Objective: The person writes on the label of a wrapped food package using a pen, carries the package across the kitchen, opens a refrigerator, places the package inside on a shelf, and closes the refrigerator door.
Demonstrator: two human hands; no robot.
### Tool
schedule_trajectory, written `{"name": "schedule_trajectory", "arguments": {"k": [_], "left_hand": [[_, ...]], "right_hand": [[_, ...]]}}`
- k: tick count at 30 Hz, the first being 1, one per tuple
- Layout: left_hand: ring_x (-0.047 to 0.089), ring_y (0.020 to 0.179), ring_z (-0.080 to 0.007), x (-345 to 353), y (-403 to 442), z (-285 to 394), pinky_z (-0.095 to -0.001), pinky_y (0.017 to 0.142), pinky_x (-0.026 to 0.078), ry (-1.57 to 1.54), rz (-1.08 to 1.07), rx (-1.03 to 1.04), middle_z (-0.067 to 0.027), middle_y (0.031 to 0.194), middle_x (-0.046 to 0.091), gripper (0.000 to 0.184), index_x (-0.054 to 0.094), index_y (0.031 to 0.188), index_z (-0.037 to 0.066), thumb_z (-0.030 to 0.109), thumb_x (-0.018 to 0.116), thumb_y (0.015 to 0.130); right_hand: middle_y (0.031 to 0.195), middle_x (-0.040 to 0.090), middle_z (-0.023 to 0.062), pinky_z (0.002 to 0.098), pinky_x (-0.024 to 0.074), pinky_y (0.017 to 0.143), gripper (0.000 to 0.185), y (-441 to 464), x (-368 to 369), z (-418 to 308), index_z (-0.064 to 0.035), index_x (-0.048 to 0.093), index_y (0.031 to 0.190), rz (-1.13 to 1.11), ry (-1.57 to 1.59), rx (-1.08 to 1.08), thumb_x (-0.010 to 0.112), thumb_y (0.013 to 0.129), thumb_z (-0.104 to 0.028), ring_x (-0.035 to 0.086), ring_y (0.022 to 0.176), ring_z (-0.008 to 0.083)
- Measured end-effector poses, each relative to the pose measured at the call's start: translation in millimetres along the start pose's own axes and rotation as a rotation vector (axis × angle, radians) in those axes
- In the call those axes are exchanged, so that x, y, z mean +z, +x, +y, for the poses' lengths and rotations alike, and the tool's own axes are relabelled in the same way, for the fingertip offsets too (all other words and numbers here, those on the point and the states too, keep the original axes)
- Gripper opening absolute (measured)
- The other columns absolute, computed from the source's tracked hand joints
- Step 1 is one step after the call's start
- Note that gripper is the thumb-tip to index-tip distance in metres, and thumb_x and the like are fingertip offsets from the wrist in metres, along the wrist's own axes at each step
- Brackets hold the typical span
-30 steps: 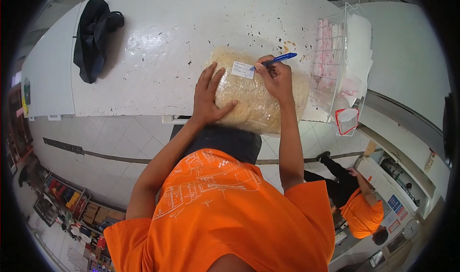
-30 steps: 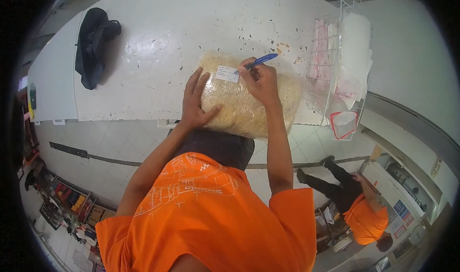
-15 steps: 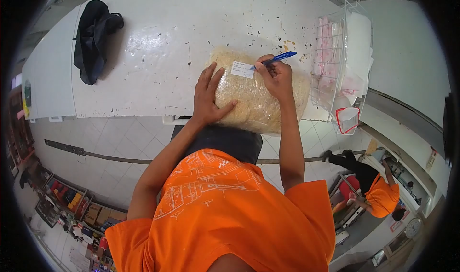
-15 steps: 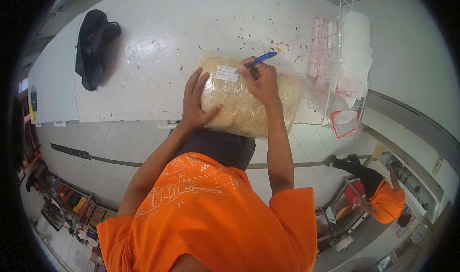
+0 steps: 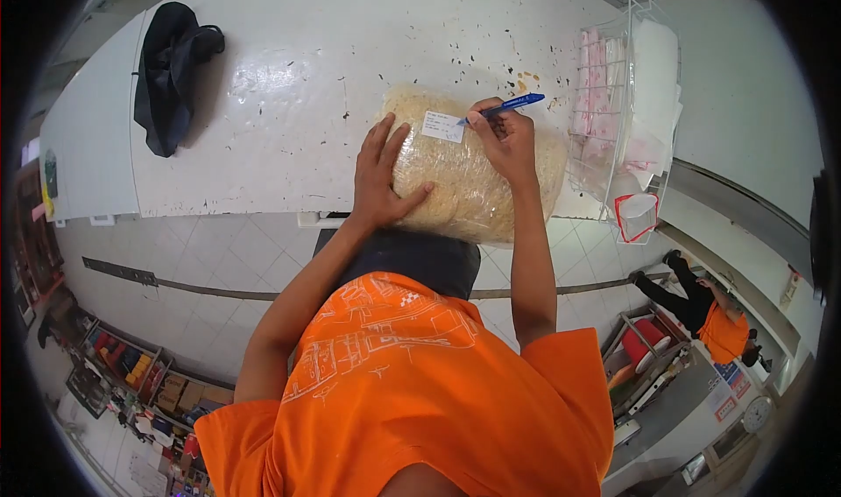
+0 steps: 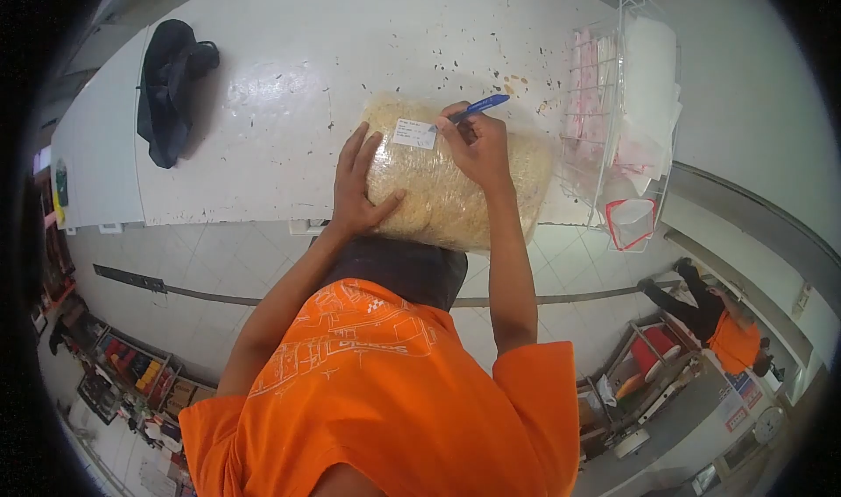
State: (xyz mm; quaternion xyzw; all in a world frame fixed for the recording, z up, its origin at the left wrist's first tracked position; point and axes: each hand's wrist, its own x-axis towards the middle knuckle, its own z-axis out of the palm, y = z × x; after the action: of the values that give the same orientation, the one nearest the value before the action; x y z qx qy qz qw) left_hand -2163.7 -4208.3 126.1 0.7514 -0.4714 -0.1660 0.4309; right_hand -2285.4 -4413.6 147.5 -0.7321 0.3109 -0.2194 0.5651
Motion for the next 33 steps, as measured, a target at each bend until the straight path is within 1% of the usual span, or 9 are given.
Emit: {"name": "schedule_trajectory", "arguments": {"k": [2, 11, 16, 20, 23, 25, 33], "left_hand": [[0.032, 0.14, -0.0429, 1, 0, -1, -0.0529, 0.113, 0.029, -0.021, 0.019, 0.024, -0.0241, 0.153, 0.032, 0.087, 0.04, 0.147, 0.007, 0.038, 0.076, 0.074], [0.033, 0.14, -0.043, 0, 0, 0, -0.0531, 0.113, 0.029, 0.001, 0.009, 0.007, -0.0238, 0.154, 0.031, 0.088, 0.04, 0.147, 0.007, 0.037, 0.077, 0.073], [0.033, 0.14, -0.0431, 0, 0, 0, -0.0531, 0.113, 0.029, -0.016, 0.015, 0.022, -0.0239, 0.154, 0.032, 0.088, 0.04, 0.147, 0.007, 0.036, 0.078, 0.073], [0.033, 0.14, -0.0433, 0, 0, -1, -0.0531, 0.113, 0.03, -0.017, 0.017, 0.024, -0.0239, 0.153, 0.032, 0.087, 0.04, 0.147, 0.007, 0.036, 0.078, 0.073], [0.033, 0.14, -0.0435, 1, 1, -1, -0.0532, 0.113, 0.03, -0.013, 0.02, 0.025, -0.0239, 0.153, 0.032, 0.087, 0.04, 0.147, 0.007, 0.036, 0.078, 0.073], [0.033, 0.14, -0.0436, 0, 0, 1, -0.0532, 0.113, 0.03, -0.014, 0.015, 0.022, -0.0241, 0.153, 0.032, 0.087, 0.04, 0.146, 0.007, 0.036, 0.078, 0.073], [0.033, 0.14, -0.0435, 1, 0, -1, -0.0536, 0.112, 0.03, -0.014, 0.011, 0.023, -0.0242, 0.153, 0.031, 0.087, 0.04, 0.146, 0.007, 0.037, 0.077, 0.074]], "right_hand": [[0.062, 0.05, -0.0078, 0.0201, 0.0268, 0.048, 0.007, 0, 0, -1, -0.0011, 0.068, 0.089, -0.001, -0.007, 0.003, 0.07, 0.09, -0.008, 0.037, 0.053, -0.0003], [0.062, 0.05, -0.0077, 0.0202, 0.0273, 0.048, 0.004, 0, 0, 3, -0.0018, 0.067, 0.089, 0.007, 0.025, -0.007, 0.068, 0.09, -0.005, 0.037, 0.053, -0.0001], [0.061, 0.049, -0.007, 0.021, 0.0276, 0.048, 0.006, 1, 1, -7, -0.0022, 0.068, 0.089, 0.007, -0.068, -0.006, 0.07, 0.09, -0.007, 0.036, 0.052, 0.0006], [0.061, 0.05, -0.0068, 0.0212, 0.0278, 0.048, 0.007, 0, 0, -2, -0.0022, 0.067, 0.088, -0.005, -0.034, -0.001, 0.07, 0.09, -0.008, 0.037, 0.052, 0.0009], [0.06, 0.049, -0.0069, 0.0212, 0.0278, 0.048, 0.007, 1, -1, 1, -0.0023, 0.067, 0.088, -0.002, -0.076, -0.014, 0.07, 0.09, -0.008, 0.037, 0.053, 0.001], [0.06, 0.049, -0.0073, 0.0212, 0.0277, 0.048, 0.007, 0, 0, 0, -0.002, 0.067, 0.088, 0.011, -0.029, -0.007, 0.071, 0.09, -0.008, 0.036, 0.053, 0.0009], [0.063, 0.051, -0.007, 0.0209, 0.0278, 0.048, 0.005, 1, 0, 3, -0.0014, 0.067, 0.089, 0.009, -0.012, 0.0, 0.07, 0.089, -0.006, 0.037, 0.054, 0.0003]]}}
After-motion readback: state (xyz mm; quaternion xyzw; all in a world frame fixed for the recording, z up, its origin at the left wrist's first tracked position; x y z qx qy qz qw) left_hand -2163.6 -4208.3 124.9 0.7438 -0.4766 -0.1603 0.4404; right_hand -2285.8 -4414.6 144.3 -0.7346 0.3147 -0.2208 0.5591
